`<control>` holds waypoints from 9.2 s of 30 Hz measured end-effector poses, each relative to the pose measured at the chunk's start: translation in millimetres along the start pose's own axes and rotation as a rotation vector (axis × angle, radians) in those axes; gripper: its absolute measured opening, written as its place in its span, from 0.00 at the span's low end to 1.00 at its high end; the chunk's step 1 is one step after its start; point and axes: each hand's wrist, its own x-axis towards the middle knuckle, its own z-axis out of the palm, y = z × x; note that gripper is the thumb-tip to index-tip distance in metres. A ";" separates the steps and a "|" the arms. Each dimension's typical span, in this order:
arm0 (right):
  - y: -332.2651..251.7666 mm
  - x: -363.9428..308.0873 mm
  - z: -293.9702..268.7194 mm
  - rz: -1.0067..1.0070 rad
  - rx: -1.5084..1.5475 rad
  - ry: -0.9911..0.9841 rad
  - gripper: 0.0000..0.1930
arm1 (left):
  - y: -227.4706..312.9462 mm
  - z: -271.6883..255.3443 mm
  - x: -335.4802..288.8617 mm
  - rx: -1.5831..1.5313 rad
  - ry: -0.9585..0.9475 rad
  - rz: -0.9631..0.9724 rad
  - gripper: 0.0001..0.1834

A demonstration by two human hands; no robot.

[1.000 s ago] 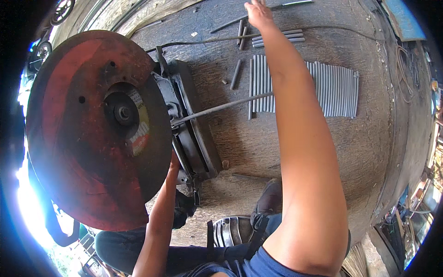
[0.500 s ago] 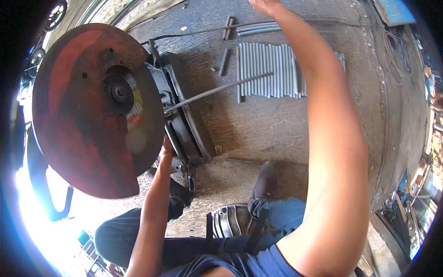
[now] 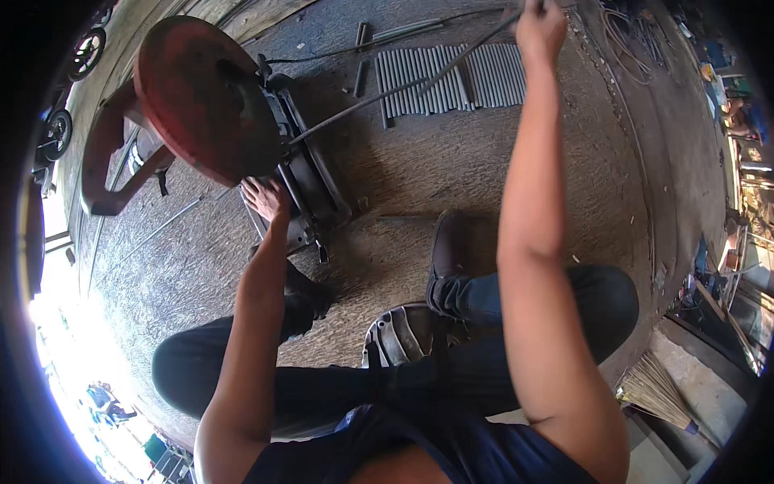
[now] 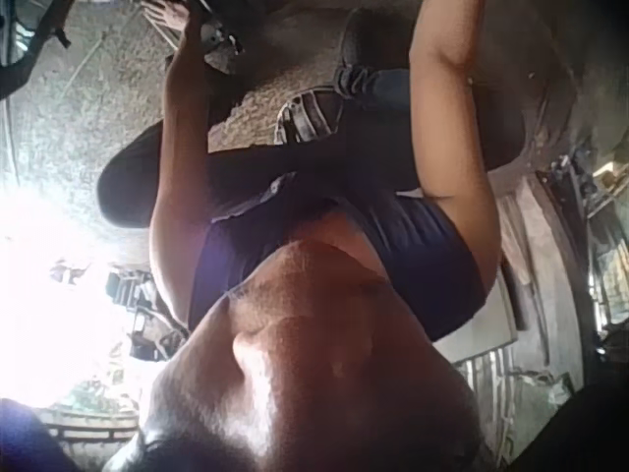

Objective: The recorder uses a metal chop saw to cut multiple thin metal rods while seated on the floor.

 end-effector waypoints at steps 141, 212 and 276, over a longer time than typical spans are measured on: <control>159.3 -182.3 214.1 1.007 0.911 0.102 0.09 | -67.4 -9.4 62.3 -0.582 0.036 -0.243 0.27; 149.5 -183.2 216.8 0.987 0.755 0.268 0.06 | -52.1 -30.9 63.1 -0.466 -0.107 -0.243 0.29; 151.2 -206.8 201.9 0.990 0.865 0.237 0.06 | -24.8 -52.7 47.0 -0.790 -0.136 -0.423 0.26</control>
